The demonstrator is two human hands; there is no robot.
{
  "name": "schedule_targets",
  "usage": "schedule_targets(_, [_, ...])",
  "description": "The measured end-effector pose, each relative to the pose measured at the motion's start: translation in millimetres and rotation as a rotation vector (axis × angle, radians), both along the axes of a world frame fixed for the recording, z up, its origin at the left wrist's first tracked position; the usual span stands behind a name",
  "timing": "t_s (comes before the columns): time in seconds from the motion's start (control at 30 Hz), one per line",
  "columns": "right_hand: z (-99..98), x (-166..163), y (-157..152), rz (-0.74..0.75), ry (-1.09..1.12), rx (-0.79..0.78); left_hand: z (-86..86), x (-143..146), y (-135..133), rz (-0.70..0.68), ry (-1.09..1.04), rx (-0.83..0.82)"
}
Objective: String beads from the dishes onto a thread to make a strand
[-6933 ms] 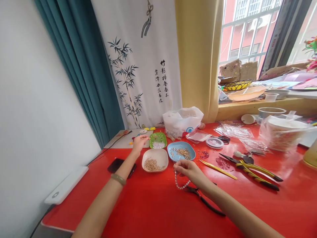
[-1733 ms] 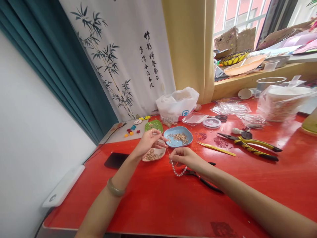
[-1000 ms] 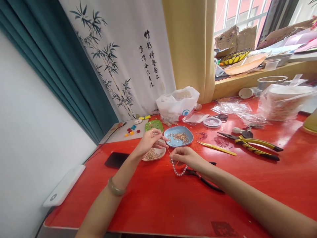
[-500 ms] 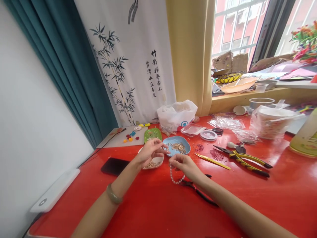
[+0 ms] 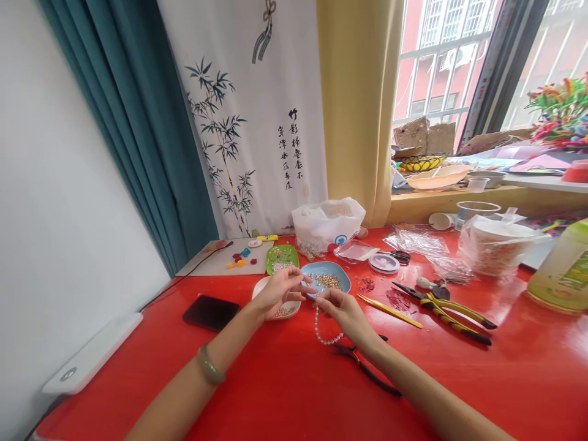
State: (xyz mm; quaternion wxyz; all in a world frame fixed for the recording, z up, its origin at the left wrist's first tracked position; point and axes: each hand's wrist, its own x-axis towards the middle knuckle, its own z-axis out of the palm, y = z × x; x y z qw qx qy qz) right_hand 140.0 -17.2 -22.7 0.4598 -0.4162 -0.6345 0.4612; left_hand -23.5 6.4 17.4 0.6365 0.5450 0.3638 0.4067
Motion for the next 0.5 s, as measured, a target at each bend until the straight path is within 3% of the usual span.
schedule_targets(0.17, [-4.2, 3.9, 4.1, -0.069, 0.008, 0.076, -2.8, 3.5, -2.4, 0.058, 0.169, 0.138])
schedule_targets(0.4, [7.2, 7.9, 4.6, -0.117, 0.113, 0.101, -18.1, 15.1, -7.0, 0.25, 0.239, 0.106])
schedule_targets(0.5, [11.5, 9.8, 4.8, -0.124, 0.146, 0.128, -17.1, 21.1, -14.2, 0.168, 0.21, 0.144])
